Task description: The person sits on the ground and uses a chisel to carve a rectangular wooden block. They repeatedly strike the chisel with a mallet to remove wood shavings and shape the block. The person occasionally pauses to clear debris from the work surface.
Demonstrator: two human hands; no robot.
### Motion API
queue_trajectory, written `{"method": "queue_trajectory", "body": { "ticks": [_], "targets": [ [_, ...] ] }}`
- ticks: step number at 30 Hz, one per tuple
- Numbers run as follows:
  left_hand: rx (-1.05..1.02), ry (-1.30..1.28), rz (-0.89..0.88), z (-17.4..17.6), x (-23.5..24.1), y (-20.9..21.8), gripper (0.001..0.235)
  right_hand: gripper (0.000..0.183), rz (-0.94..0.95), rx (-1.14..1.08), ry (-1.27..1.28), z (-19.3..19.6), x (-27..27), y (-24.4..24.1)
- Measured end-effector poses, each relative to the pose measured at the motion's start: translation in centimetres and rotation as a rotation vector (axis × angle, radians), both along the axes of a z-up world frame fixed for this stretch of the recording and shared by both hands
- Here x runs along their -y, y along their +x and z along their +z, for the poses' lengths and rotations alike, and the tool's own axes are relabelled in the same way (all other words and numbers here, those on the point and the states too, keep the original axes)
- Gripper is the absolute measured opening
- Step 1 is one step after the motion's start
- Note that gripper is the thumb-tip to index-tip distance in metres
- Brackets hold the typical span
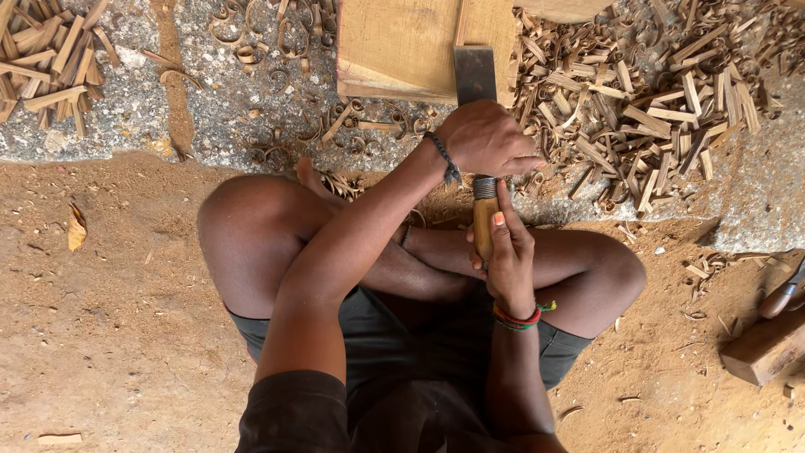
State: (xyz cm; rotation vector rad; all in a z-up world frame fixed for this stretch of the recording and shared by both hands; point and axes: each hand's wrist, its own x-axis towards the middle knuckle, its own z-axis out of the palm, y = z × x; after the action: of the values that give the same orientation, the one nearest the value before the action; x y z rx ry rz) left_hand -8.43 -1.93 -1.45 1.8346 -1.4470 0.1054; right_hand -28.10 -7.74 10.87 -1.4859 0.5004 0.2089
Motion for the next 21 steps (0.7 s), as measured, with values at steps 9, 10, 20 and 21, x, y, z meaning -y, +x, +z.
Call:
{"method": "queue_trajectory", "body": {
  "ticks": [9, 10, 20, 21],
  "targets": [
    [-0.102, -0.045, 0.094, 1.1, -1.0, -0.1, 0.055, 0.053, 0.0, -0.033, -0.036, 0.2, -0.2, 0.3],
    [-0.094, -0.057, 0.114, 1.1, -1.0, -0.2, 0.054, 0.053, 0.0, -0.033, -0.046, 0.2, -0.4, 0.1],
    [-0.115, 0.073, 0.04, 0.7, -1.6, 0.6, 0.049, 0.058, -0.02, 0.003, -0.063, -0.2, -2.5, 0.1],
    [-0.098, 0.061, 0.039, 0.7, -1.7, 0.7, 0.05, 0.059, -0.021, 0.008, -0.051, -0.3, -2.6, 0.3]
  ]
}}
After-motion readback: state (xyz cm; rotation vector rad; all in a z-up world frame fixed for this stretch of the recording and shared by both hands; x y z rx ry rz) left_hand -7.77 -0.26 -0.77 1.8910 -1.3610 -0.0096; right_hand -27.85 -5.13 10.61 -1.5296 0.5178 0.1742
